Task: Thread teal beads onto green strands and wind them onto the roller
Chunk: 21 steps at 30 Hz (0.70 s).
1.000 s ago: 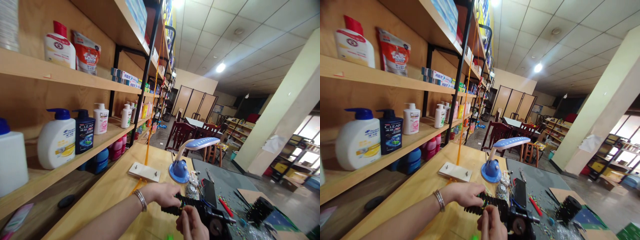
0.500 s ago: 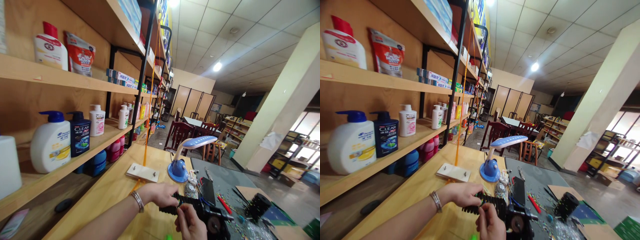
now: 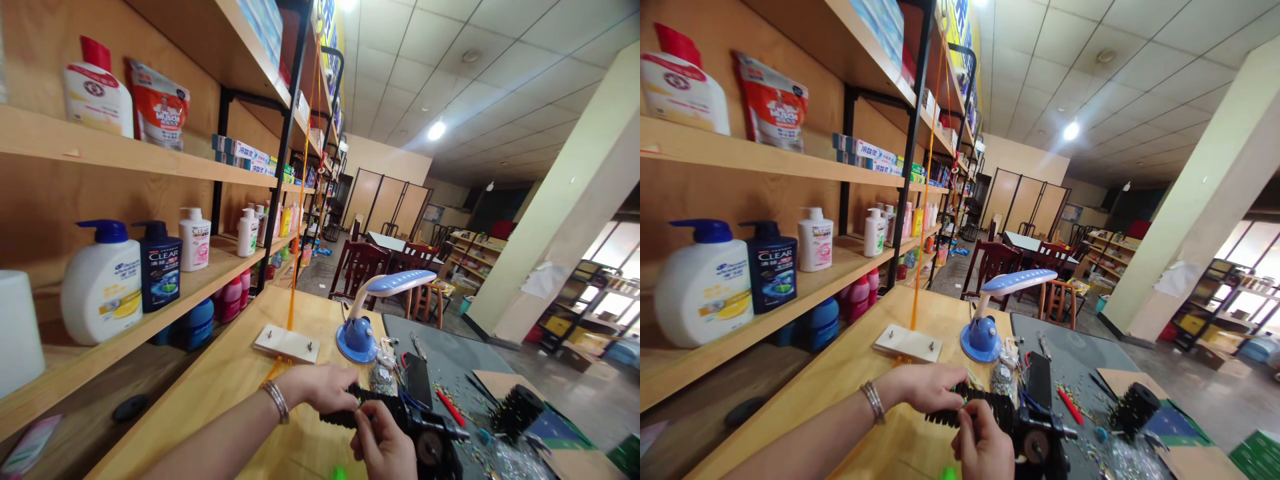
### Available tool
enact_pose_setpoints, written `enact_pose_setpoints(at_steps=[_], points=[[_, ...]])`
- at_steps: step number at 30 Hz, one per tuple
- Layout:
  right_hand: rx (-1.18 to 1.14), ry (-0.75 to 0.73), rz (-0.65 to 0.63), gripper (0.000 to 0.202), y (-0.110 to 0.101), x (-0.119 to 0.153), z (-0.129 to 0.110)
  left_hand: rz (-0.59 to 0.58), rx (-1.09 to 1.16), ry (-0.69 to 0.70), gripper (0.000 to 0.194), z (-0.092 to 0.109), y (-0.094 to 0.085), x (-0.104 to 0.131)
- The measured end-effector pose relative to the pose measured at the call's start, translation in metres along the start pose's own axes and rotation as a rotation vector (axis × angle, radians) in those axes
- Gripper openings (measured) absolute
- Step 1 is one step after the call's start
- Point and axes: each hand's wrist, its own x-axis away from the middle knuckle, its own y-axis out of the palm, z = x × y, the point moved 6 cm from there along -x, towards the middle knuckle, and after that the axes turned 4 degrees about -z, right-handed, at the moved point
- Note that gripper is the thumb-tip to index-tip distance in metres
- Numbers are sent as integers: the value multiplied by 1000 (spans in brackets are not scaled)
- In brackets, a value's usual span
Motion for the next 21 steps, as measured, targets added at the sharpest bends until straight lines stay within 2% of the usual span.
enact_pose_setpoints(at_steps=[5,8,21], points=[[-175,37,-35,43,3,0,4,22,-13,-36,31,1,-3,2],[-203,60,-40,42,4,0,5,24,-14,-40,31,2,-3,2],[-51,45,-26,42,2,-1,1,39,-23,-41,33,4,-5,4]])
